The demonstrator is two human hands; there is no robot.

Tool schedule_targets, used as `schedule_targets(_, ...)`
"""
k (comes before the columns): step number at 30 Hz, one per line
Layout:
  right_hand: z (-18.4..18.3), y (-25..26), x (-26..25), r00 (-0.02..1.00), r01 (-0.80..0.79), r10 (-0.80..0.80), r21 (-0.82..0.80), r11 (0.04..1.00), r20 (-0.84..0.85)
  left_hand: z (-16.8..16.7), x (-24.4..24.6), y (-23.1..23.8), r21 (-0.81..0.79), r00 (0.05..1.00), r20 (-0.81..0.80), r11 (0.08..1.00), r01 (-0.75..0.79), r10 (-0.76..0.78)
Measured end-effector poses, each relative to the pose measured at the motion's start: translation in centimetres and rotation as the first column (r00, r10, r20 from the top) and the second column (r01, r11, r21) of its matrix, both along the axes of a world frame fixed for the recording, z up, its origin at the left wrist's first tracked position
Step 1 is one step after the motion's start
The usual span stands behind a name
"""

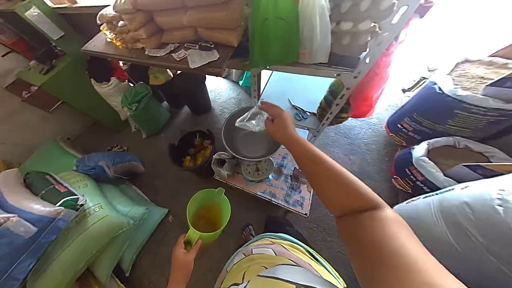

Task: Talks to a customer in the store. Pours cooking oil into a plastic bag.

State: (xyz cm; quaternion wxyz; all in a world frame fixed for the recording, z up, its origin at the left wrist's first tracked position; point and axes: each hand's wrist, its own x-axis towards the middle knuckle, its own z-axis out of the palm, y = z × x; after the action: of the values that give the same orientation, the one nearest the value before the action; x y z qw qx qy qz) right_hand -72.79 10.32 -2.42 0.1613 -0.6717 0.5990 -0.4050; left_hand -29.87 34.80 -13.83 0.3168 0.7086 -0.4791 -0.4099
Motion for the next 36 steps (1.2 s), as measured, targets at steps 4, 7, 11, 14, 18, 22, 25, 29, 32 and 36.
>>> schedule_targets(4,-7.1,-0.3,2.0,0.999,-0.042,0.047,0.258,0.965,-0.016,1.9,-0.2,-0.5,-0.153,0.993,-0.071,0.982,-0.108,0.099)
schedule_targets(7,-9.5,-0.1,2.2,0.991,-0.074,0.117,0.464,0.883,-0.065,3.7,-1.5,-1.4,-0.233,0.992,0.022,0.966,-0.115,0.123)
schedule_targets(11,-9.5,0.2,1.7,0.965,-0.074,0.205,0.580,0.811,-0.163,6.7,-4.0,-3.4,-0.317,0.970,0.203,0.946,-0.062,0.132)
schedule_targets(14,-9.7,-0.2,1.0,0.937,-0.084,0.247,0.526,0.846,-0.249,8.7,-5.8,-5.5,-0.359,0.960,0.255,0.933,-0.020,0.118)
schedule_targets(18,-8.8,-1.0,0.0,0.869,-0.165,0.369,0.511,0.844,-0.330,10.6,-8.3,-8.6,-0.416,0.969,0.222,0.909,-0.010,0.112)
schedule_targets(22,-8.1,-2.9,-0.5,0.758,-0.296,0.541,0.548,0.783,-0.364,12.9,-10.9,-11.4,-0.430,0.967,0.244,0.902,0.046,0.067)
schedule_targets(25,-7.9,-4.4,-1.1,0.715,-0.401,0.629,0.559,0.726,-0.305,14.5,-12.9,-13.3,-0.443,0.952,0.304,0.890,0.109,0.035)
schedule_targets(29,-8.3,-6.4,-0.9,0.727,-0.469,0.651,0.534,0.703,-0.219,16.4,-15.1,-15.3,-0.442,0.916,0.401,0.883,0.160,0.035)
schedule_targets(32,-6.8,-7.0,-0.8,0.714,-0.439,0.667,0.605,0.664,-0.214,17.3,-16.1,-16.4,-0.436,0.870,0.492,0.873,0.220,0.027)
schedule_targets(36,-5.0,-7.2,-0.7,0.657,-0.404,0.712,0.681,0.610,-0.248,18.2,-17.1,-17.2,-0.397,0.804,0.595,0.871,0.290,0.004)
